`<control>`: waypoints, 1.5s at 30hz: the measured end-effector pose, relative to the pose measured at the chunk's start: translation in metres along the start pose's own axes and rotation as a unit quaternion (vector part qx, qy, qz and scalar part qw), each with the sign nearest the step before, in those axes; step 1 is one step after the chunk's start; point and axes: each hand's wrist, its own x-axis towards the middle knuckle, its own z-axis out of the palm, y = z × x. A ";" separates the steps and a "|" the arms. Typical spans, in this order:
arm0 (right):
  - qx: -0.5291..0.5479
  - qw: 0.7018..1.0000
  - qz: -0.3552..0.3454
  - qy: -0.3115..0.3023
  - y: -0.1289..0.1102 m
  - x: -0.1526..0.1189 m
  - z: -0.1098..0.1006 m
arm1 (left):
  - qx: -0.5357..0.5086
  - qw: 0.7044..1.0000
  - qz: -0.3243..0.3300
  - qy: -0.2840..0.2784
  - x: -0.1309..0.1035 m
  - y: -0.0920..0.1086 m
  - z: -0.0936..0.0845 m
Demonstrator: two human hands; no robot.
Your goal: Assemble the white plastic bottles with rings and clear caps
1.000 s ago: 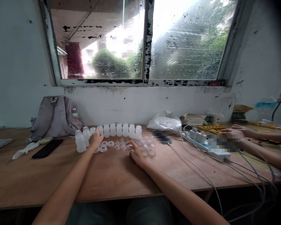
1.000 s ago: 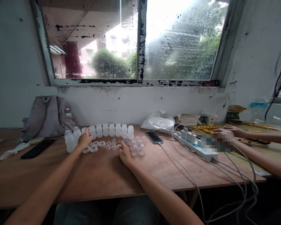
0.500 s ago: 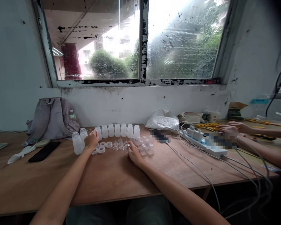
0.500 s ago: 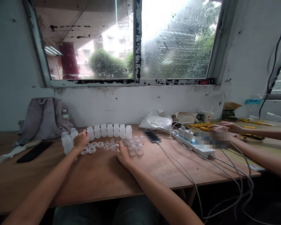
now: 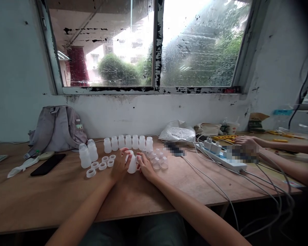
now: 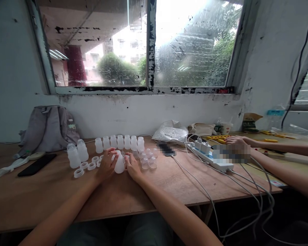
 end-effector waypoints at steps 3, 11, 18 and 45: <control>0.080 0.996 0.043 -0.008 -0.004 -0.001 0.000 | -0.058 0.996 0.016 -0.063 -0.008 0.000 0.005; 0.113 0.992 0.013 0.064 0.007 0.003 0.002 | -0.117 0.978 -0.090 -0.150 -0.018 -0.012 0.011; 0.072 0.989 -0.031 0.124 0.002 0.003 -0.002 | -0.005 0.994 -0.037 -0.100 -0.016 -0.026 0.013; 0.138 0.986 -0.032 0.086 0.011 0.007 0.004 | 0.091 0.992 -0.015 -0.081 -0.012 -0.035 0.002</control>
